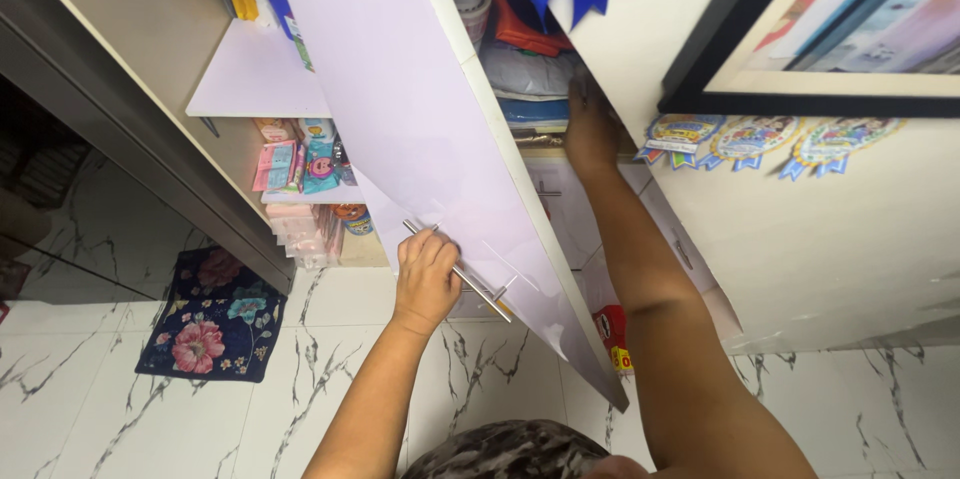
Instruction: The person organizes items inside a white cabinet by moving bottles, containers, and cloths between shelves and a nearby table. They wipe the cabinet shelves with a cloth and rearrange various personal care items, then close the cabinet doors.
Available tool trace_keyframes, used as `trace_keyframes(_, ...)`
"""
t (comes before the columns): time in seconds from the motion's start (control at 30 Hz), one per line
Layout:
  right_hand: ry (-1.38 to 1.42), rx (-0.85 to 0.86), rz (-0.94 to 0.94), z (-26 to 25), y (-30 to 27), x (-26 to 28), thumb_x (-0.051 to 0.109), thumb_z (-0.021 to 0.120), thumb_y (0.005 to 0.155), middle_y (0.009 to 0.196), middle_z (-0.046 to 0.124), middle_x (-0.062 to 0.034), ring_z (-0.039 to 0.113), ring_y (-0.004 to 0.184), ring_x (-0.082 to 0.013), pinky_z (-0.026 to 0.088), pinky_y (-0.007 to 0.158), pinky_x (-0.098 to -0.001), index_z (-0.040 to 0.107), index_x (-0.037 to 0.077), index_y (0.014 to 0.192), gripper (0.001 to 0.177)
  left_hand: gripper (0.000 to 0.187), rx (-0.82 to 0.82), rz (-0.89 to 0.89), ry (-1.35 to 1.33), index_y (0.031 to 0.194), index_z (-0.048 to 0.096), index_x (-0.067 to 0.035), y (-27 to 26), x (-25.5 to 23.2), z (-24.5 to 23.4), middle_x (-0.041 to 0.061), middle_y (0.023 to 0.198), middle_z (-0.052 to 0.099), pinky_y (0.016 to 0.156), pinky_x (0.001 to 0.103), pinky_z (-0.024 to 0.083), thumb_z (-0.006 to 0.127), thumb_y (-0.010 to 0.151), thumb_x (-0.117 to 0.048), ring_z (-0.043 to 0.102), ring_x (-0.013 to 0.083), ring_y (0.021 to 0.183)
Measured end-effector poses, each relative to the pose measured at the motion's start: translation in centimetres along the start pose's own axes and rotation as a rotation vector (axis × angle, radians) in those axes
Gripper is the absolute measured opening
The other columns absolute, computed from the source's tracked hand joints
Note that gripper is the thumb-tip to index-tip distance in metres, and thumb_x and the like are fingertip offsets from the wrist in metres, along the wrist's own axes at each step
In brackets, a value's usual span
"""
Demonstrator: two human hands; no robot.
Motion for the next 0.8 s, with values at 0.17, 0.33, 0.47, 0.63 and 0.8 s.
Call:
trace_keyframes(0.17, 0.341, 0.181, -0.117, -3.3, -7.8, 0.8, 0.003, 0.055, 0.100, 0.153, 0.050, -0.0235, 0.055, 0.133, -0.0408, 0.045, 0.110, -0.0411, 0.056, 0.008, 0.145, 0.045, 0.025, 0.005, 0.043, 0.021, 0.095, 0.060, -0.007, 1.2, -0.6, 1.5, 0.010, 0.103, 0.058, 0.101, 0.049, 0.039, 0.069, 0.073, 0.000, 0.053, 0.0350, 0.120)
trace_keyframes(0.33, 0.710, 0.429, 0.248, -11.9, -16.0, -3.6, 0.019, 0.050, 0.107, 0.149, 0.060, -0.0136, 0.053, 0.141, -0.0252, 0.039, 0.116, -0.0351, 0.056, 0.007, 0.146, 0.042, 0.026, 0.024, 0.054, -0.017, 0.101, 0.058, -0.007, 4.0, -1.1, 5.1, 0.011, 0.105, 0.055, 0.094, 0.051, 0.039, 0.071, 0.079, -0.006, 0.052, 0.0350, 0.116)
trace_keyframes(0.47, 0.695, 0.439, 0.345, -18.3, -20.3, -4.1, 0.022, 0.050, 0.105, 0.150, 0.056, -0.0128, 0.051, 0.138, -0.0293, 0.039, 0.112, -0.0374, 0.052, 0.008, 0.147, 0.045, 0.027, 0.022, 0.036, 0.039, 0.104, 0.059, -0.008, 5.3, -0.4, 7.8, 0.013, 0.107, 0.055, 0.093, 0.051, 0.040, 0.069, 0.079, -0.009, 0.051, 0.0353, 0.115)
trace_keyframes(0.63, 0.539, 0.357, 0.120, -16.8, -21.9, 0.6, 0.018, 0.062, 0.098, 0.143, 0.063, -0.0119, 0.061, 0.130, -0.0284, 0.051, 0.107, -0.0367, 0.064, 0.014, 0.137, 0.040, 0.028, 0.118, -0.006, 0.129, 0.106, 0.059, -0.010, 7.7, 0.7, 11.4, 0.011, 0.108, 0.055, 0.088, 0.050, 0.040, 0.067, 0.078, -0.010, 0.050, 0.0335, 0.116)
trace_keyframes(0.8, 0.484, 0.244, 0.250, -5.3, -15.8, -1.9, 0.017, 0.069, 0.092, 0.138, 0.058, -0.0129, 0.062, 0.117, -0.0298, 0.054, 0.094, -0.0395, 0.061, 0.012, 0.136, 0.045, 0.038, 0.316, -0.074, 0.249, 0.116, 0.056, -0.011, 10.6, 2.0, 14.2, 0.010, 0.115, 0.053, 0.088, 0.048, 0.043, 0.065, 0.079, -0.007, 0.047, 0.0311, 0.119)
Point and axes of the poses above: each hand's wrist, its own y-axis towards the middle knuckle, its own z-axis out of the palm, x = y × z, the point moved 7 cm from there along y, towards the middle knuckle
